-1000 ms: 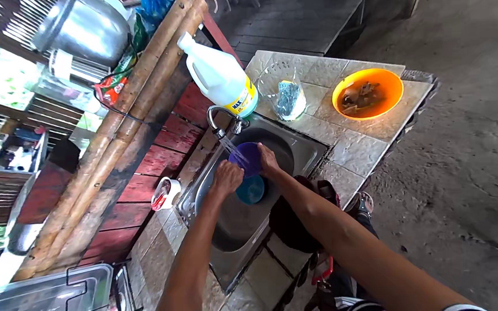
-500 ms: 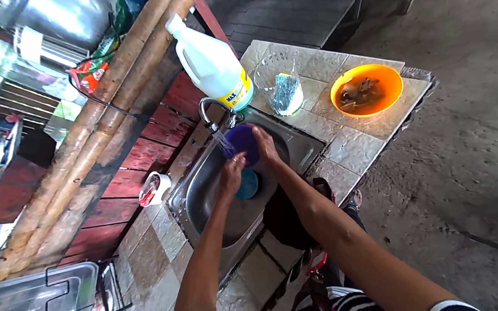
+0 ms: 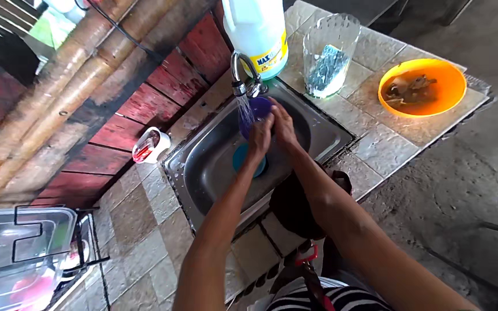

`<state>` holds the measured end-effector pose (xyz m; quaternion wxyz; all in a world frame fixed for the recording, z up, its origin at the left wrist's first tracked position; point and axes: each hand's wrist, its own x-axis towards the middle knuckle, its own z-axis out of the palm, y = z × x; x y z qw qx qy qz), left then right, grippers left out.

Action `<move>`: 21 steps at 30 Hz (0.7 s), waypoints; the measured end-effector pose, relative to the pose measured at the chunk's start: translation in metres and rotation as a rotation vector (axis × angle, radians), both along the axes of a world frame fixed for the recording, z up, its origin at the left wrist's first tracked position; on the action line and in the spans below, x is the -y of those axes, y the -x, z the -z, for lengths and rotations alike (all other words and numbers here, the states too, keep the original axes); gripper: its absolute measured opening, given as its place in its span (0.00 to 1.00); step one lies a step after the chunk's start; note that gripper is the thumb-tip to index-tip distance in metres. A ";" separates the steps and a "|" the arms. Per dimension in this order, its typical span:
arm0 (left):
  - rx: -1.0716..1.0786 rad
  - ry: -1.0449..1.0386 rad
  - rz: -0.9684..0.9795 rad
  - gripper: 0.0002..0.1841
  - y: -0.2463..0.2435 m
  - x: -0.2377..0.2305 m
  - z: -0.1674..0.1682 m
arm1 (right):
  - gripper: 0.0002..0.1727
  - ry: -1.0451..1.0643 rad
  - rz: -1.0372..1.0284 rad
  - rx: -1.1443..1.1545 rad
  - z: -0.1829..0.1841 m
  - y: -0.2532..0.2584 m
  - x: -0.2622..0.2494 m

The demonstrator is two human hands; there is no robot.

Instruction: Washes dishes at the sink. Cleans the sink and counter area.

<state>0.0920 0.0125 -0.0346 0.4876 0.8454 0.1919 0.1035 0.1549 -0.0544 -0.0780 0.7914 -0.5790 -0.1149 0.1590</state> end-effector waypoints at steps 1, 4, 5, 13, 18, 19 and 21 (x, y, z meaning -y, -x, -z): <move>-0.089 -0.290 0.196 0.24 0.015 -0.003 0.001 | 0.26 -0.053 0.009 -0.092 0.008 -0.006 0.003; -0.148 -0.883 0.420 0.29 0.039 -0.033 0.000 | 0.27 -0.111 0.038 -0.292 0.017 -0.006 0.002; -0.170 -0.981 0.403 0.30 0.034 -0.046 -0.004 | 0.27 -0.120 0.015 -0.300 0.017 -0.005 0.000; -0.289 -0.789 0.503 0.20 0.040 -0.016 -0.003 | 0.24 -0.042 0.066 -0.322 0.011 0.002 0.001; -0.504 -0.997 0.400 0.20 0.028 -0.048 -0.020 | 0.24 -0.121 -0.098 -0.519 -0.001 0.014 0.002; -0.547 -0.956 0.363 0.22 0.016 -0.041 -0.020 | 0.24 -0.146 -0.136 -0.566 -0.004 0.015 0.003; -0.512 -0.757 0.283 0.29 0.000 -0.019 -0.011 | 0.24 -0.178 -0.135 -0.604 -0.007 0.014 0.004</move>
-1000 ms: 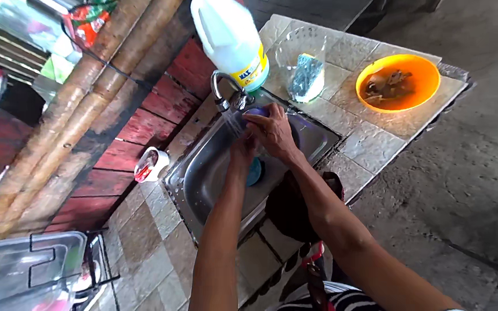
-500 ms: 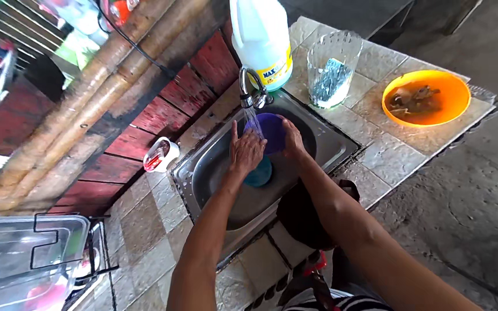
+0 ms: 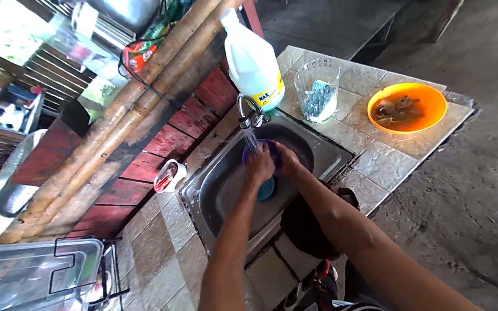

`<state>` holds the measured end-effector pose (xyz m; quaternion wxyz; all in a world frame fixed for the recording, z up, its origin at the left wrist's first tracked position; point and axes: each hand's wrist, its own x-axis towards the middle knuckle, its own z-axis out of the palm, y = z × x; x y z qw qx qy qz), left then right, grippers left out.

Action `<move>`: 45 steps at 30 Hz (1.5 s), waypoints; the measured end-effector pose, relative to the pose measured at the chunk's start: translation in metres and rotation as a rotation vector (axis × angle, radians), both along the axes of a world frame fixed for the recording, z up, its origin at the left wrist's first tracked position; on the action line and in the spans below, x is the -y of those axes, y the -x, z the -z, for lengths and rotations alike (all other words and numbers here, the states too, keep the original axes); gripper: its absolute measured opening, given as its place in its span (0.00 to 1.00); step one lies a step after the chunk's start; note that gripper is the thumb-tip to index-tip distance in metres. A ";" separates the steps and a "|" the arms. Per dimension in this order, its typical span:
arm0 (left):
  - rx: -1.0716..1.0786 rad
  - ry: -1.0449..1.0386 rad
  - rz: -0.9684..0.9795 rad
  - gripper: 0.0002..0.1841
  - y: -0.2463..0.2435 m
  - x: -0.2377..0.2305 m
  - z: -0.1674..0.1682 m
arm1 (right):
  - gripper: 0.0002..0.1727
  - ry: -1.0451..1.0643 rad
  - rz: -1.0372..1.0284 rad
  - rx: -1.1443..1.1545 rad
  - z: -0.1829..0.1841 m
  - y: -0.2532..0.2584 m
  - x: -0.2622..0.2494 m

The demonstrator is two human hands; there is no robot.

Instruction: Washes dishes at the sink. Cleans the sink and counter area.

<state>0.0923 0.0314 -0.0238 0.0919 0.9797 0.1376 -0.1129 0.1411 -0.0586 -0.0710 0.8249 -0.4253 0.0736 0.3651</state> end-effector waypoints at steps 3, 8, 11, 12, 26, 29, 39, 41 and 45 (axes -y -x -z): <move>0.190 0.198 -0.031 0.25 0.009 0.033 0.017 | 0.25 -0.013 0.021 0.121 0.012 -0.006 0.000; 0.421 -0.080 0.257 0.15 0.078 0.014 0.032 | 0.28 -0.111 0.007 0.163 0.023 -0.005 -0.004; 0.304 -0.165 0.283 0.18 0.076 -0.019 0.011 | 0.27 -0.106 0.068 0.226 0.029 -0.006 -0.007; 0.251 -0.198 0.259 0.17 0.066 -0.026 0.007 | 0.28 -0.084 0.065 0.243 0.029 -0.006 -0.007; 0.237 -0.070 -0.034 0.25 0.028 -0.017 0.027 | 0.27 -0.048 -0.051 0.265 0.031 -0.010 -0.014; 0.247 0.113 -0.077 0.25 0.013 0.009 0.026 | 0.25 0.013 -0.053 0.206 0.027 -0.011 -0.012; 0.579 -0.081 -0.063 0.13 0.142 0.020 0.037 | 0.27 -0.080 -0.616 0.391 0.009 0.011 -0.022; 0.673 -0.032 -0.235 0.12 0.164 0.030 0.017 | 0.27 0.009 -0.730 0.451 0.000 0.020 -0.024; 0.526 0.324 -0.638 0.17 0.210 0.028 -0.037 | 0.25 0.397 -0.923 0.899 -0.014 0.040 -0.029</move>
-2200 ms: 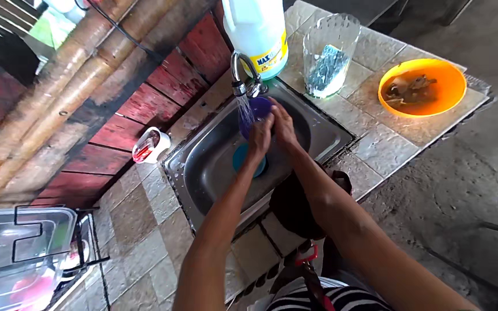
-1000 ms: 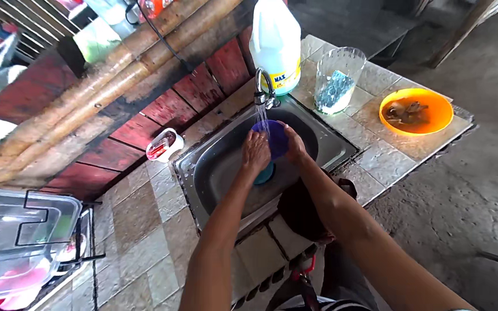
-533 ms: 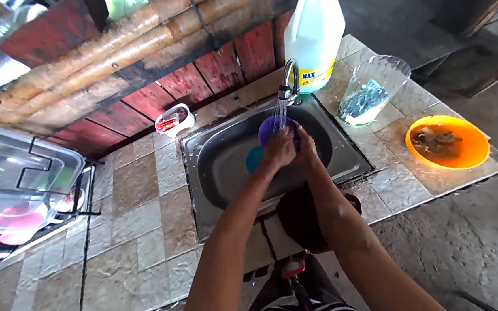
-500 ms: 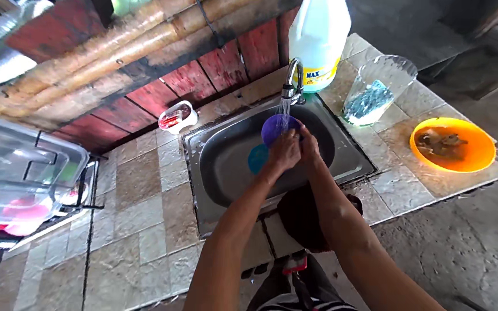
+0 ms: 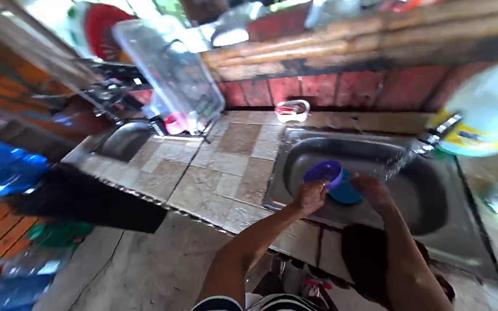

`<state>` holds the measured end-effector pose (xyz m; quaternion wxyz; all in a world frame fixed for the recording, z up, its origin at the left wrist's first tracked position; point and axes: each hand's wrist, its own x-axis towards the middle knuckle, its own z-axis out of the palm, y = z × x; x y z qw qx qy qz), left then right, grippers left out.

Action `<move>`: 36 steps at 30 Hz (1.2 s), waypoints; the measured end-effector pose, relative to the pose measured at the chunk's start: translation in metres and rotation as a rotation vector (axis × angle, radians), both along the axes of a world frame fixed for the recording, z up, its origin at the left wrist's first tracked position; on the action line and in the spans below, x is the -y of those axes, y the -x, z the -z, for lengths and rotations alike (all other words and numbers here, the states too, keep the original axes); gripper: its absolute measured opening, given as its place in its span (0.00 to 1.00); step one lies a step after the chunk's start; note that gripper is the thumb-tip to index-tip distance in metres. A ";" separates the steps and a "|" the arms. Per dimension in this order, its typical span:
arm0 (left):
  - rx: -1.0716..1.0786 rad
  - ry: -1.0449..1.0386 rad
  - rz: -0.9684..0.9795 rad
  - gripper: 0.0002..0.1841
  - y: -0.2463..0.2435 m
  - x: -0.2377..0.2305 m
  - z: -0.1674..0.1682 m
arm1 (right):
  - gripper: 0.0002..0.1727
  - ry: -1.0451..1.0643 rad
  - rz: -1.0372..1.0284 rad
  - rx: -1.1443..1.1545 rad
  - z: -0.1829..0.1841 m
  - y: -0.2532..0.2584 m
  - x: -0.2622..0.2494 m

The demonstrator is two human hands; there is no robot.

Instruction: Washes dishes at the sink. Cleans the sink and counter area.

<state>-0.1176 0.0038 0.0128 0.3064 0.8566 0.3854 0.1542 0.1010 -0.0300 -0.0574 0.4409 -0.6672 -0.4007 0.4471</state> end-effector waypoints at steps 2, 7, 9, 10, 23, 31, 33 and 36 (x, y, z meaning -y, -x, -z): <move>0.081 0.162 -0.131 0.19 0.017 -0.015 -0.013 | 0.28 0.082 -0.190 0.292 0.008 0.001 -0.001; 0.617 0.502 -0.280 0.25 0.046 -0.051 -0.022 | 0.43 0.326 -0.581 0.847 0.049 0.012 -0.019; 0.887 0.761 -0.349 0.29 0.052 -0.057 -0.021 | 0.45 0.415 -0.605 0.872 0.042 0.027 -0.024; 0.987 0.873 -0.388 0.28 0.057 -0.061 -0.018 | 0.43 0.456 -0.599 0.882 0.036 0.035 -0.025; 1.218 0.458 -0.554 0.22 0.424 -0.158 -0.085 | 0.24 0.278 0.428 0.408 -0.039 0.121 0.012; 1.392 0.230 -0.707 0.23 0.533 -0.320 -0.055 | 0.21 -0.217 0.982 -0.066 -0.034 0.184 0.016; 1.368 0.225 -0.678 0.29 0.519 -0.348 -0.048 | 0.22 -0.277 1.002 -0.106 -0.032 0.189 0.019; 1.139 0.176 -0.705 0.37 0.492 -0.365 -0.030 | 0.22 -0.350 1.011 -0.160 -0.024 0.190 0.020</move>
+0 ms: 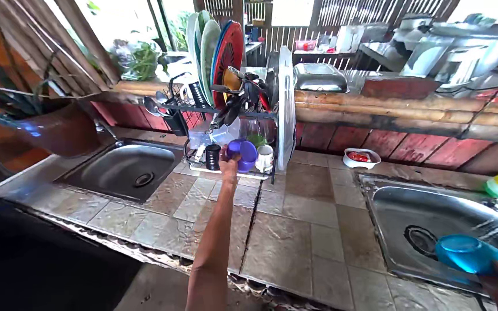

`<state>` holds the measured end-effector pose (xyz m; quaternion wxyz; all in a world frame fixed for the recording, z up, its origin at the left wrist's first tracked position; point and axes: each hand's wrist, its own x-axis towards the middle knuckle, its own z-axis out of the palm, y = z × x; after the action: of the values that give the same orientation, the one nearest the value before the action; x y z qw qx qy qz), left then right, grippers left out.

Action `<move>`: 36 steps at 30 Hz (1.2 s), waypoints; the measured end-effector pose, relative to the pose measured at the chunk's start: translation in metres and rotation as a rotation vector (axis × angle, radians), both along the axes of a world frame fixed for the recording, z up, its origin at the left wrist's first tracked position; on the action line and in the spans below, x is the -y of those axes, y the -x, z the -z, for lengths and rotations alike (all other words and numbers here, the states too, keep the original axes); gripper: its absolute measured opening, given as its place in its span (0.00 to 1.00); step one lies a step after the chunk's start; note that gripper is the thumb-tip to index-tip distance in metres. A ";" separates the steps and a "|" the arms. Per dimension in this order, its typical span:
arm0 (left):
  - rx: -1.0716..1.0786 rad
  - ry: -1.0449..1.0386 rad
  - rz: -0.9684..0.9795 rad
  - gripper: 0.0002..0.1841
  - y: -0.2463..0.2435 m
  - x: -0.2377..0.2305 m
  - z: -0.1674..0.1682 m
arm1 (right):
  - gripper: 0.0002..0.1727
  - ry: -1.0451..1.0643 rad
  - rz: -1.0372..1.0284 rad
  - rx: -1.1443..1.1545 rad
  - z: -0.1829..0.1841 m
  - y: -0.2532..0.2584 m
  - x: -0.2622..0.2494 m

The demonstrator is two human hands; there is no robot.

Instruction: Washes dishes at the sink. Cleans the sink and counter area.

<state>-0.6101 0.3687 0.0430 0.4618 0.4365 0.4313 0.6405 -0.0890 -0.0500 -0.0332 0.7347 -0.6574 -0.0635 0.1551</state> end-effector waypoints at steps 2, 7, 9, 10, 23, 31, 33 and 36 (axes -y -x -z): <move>-0.423 0.067 -0.074 0.39 -0.008 0.003 0.007 | 0.20 -0.062 -0.005 -0.008 0.005 -0.004 -0.001; -0.717 -0.046 -0.255 0.45 -0.013 0.009 0.035 | 0.15 -0.051 -0.024 -0.050 0.007 -0.010 0.000; -0.673 -0.091 -0.231 0.49 -0.011 0.007 0.043 | 0.14 0.008 -0.009 -0.089 0.003 -0.012 -0.003; -0.642 -0.120 -0.225 0.49 -0.009 0.006 0.045 | 0.14 0.042 0.004 -0.107 0.000 -0.015 -0.004; -1.426 0.270 -0.030 0.39 -0.003 0.145 0.106 | 0.21 0.221 -0.064 -0.105 0.007 -0.139 0.001; -1.013 -0.174 0.854 0.28 -0.409 0.333 0.059 | 0.21 -0.017 -0.308 -0.276 0.050 -0.219 0.017; -0.963 -0.368 0.944 0.25 -0.513 0.357 0.077 | 0.23 -0.065 -0.354 -0.280 0.054 -0.219 0.012; -1.007 -0.571 0.916 0.26 -0.636 0.354 0.119 | 0.18 0.017 -0.439 -0.172 0.045 -0.213 0.011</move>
<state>0.0254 0.0145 -0.0757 0.2975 0.9171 0.1820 0.1930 0.1238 -0.0613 -0.0780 0.6804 -0.6183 -0.1409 0.3672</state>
